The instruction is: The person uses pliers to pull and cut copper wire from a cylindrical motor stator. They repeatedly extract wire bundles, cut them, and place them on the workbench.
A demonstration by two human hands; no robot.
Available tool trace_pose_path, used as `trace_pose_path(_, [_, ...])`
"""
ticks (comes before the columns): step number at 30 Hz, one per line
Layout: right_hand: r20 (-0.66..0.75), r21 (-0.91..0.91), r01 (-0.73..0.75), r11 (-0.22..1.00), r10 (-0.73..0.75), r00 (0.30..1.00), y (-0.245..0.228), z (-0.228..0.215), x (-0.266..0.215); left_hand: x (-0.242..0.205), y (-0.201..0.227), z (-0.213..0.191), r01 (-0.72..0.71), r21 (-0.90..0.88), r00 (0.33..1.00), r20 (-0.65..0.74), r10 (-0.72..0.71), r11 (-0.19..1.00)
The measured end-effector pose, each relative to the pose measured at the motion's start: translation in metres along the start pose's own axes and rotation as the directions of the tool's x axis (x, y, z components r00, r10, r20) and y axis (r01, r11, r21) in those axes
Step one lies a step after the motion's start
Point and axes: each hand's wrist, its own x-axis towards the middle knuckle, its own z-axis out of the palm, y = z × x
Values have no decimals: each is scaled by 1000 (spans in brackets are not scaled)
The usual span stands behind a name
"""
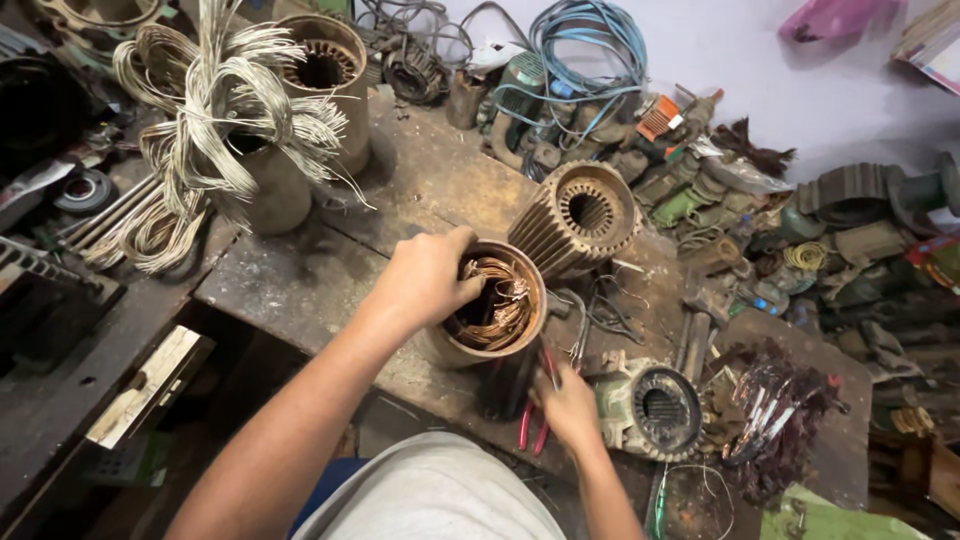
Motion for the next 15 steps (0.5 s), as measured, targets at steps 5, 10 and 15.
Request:
trace_pose_path(5, [-282, -84, 558, 825, -557, 781, -63, -45, -12, 1, -3, 1, -16, 13, 1000, -8, 16, 1000])
trace_pose_path(10, [33, -377, 809, 452, -866, 499, -149, -60, -36, 1, -3, 0, -16, -9, 1000, -3, 16, 1000])
trace_pose_path(15, [99, -427, 731, 533, -775, 624, -181, -56, -39, -2, -2, -6, 9, -51, 1000, 20, -8, 999])
